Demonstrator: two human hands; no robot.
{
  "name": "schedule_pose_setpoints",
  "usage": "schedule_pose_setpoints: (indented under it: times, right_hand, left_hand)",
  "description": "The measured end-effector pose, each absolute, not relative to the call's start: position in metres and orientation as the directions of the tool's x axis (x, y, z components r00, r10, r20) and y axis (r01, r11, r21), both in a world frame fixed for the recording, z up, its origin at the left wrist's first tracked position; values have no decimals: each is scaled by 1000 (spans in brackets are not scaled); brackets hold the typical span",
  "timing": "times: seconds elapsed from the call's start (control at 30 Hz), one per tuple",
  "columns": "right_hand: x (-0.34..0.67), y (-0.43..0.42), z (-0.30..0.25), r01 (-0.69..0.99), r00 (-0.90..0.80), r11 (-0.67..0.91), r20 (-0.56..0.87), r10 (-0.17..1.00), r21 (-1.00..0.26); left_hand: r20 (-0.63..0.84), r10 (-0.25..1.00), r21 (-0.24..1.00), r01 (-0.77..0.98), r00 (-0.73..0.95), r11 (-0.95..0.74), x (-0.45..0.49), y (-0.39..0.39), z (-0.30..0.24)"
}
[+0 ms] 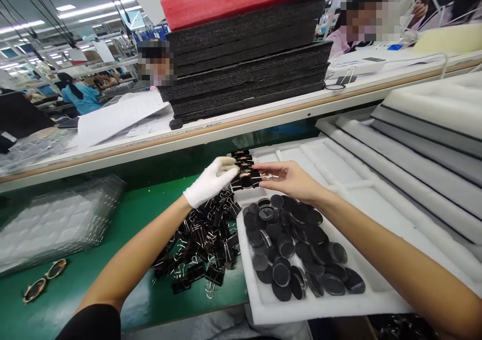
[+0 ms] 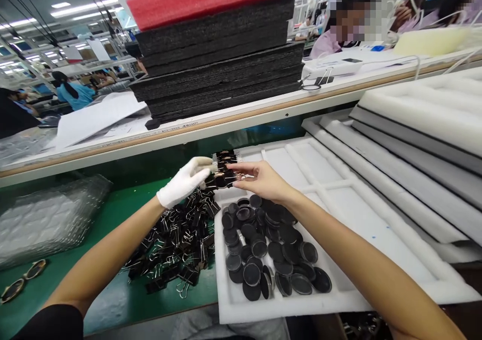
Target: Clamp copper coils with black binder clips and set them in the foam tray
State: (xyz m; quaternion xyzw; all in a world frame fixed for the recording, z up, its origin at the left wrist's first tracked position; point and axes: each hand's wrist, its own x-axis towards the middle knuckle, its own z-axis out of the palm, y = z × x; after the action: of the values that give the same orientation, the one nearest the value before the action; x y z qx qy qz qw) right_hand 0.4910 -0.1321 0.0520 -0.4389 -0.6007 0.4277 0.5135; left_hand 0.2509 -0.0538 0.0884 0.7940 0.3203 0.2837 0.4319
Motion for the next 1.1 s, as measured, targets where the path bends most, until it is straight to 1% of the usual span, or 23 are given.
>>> schedule_pose_setpoints:
  times: [0.07,0.13,0.23,0.33,0.4,0.43,0.47,0.53,0.63,0.7,0.8,0.87,0.93,1.0,1.03,1.1]
  right_hand:
    - [490,-133,46,94,-64,264,259,964,-960]
    - [489,-134,41,91,-47,260,257,965,-961]
    - [487,-136,33,79,-21,211,210,978,-974]
    - [483,-136,26,7,86,159,159,983,-987]
    - [482,-132,21,-41,156,159,151,976,-986]
    - [482,-128,19,-47,165,168,158,974,-985]
    - [485,-124,16,-23,156,184,178,971,-983]
    - [493,-112,12,93,114,239,249,962,-966]
    - [509,-95,5,290,76,303,337,938,-908]
    - [517,-88,-1,369,63,308,355,933,-877]
    - [522,-87,-9,479,-4,319,361,933,-818]
    - [522,-88,-14,529,-33,324,363,931,-784]
    - [521,-88,-18,569,-23,317,370,929,-759]
    - [520,-85,-22,603,14,296,381,924,-741]
    - [520,-83,-24,617,32,285,385,922,-733]
    - [520,-78,-26,636,43,268,380,924,-724]
  left_hand:
    - [37,693,814,380,720,-439,257,-53,91]
    - [-14,660,745,448,751,-495,264,-54,92]
    - [21,678,685,484,735,-545,273,-57,90]
    - [63,707,661,501,704,-559,280,-58,86]
    - [70,718,655,511,692,-557,283,-55,85]
    - [71,713,649,511,697,-564,285,-52,85]
    - [75,702,637,507,709,-581,286,-47,85]
    - [103,666,589,494,739,-639,289,-36,82]
    - [170,626,447,507,761,-737,293,-21,74]
    - [172,607,313,541,776,-780,295,-15,66]
    - [90,576,49,574,813,-818,297,-17,56]
    - [64,575,-135,578,816,-805,296,-22,54]
    - [93,603,-258,604,792,-754,293,-25,56]
    - [111,655,-293,654,748,-697,287,-26,61]
    - [86,679,-279,671,729,-686,284,-25,64]
    - [-10,700,-212,683,714,-699,277,-21,69]
